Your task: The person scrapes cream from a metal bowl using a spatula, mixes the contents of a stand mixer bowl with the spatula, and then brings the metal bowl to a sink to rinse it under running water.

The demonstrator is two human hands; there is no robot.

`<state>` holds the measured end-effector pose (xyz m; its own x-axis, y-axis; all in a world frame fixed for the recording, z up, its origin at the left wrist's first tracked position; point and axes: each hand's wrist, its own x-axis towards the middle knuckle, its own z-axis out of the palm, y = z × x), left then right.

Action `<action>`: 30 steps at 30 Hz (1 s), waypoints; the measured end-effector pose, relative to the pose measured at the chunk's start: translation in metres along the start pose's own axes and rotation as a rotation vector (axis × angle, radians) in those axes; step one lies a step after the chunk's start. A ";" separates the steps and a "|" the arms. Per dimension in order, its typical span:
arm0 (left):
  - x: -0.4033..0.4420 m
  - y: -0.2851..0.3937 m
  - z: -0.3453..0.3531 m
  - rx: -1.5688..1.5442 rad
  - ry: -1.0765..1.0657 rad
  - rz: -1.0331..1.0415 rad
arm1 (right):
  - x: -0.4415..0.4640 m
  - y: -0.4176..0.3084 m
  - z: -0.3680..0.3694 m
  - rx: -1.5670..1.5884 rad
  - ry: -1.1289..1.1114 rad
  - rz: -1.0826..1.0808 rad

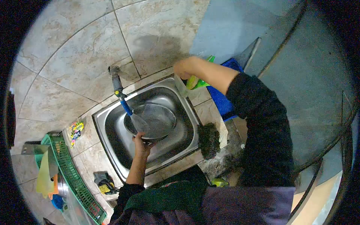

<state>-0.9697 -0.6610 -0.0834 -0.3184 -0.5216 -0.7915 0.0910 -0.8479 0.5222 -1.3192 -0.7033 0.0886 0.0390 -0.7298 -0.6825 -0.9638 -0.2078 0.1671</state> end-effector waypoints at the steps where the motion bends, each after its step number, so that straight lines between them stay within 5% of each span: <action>1: 0.001 -0.001 0.000 -0.004 0.002 -0.002 | 0.006 -0.001 0.003 -0.091 -0.084 -0.069; 5: 0.009 -0.005 -0.001 -0.027 0.023 0.023 | 0.027 0.016 0.038 -0.003 -0.196 -0.242; 8: 0.002 -0.004 0.001 -0.027 0.012 0.009 | 0.037 0.013 0.046 -0.132 -0.443 -0.088; 19: 0.002 -0.004 -0.012 -0.125 -0.099 -0.085 | 0.053 0.045 0.078 0.185 -0.170 -0.004; 30: 0.015 -0.019 -0.018 -0.060 -0.067 -0.058 | -0.094 0.040 -0.072 0.285 -0.073 0.127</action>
<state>-0.9596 -0.6542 -0.1106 -0.3866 -0.4656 -0.7960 0.1266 -0.8818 0.4543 -1.3421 -0.6895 0.2107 -0.0956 -0.6871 -0.7203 -0.9952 0.0807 0.0551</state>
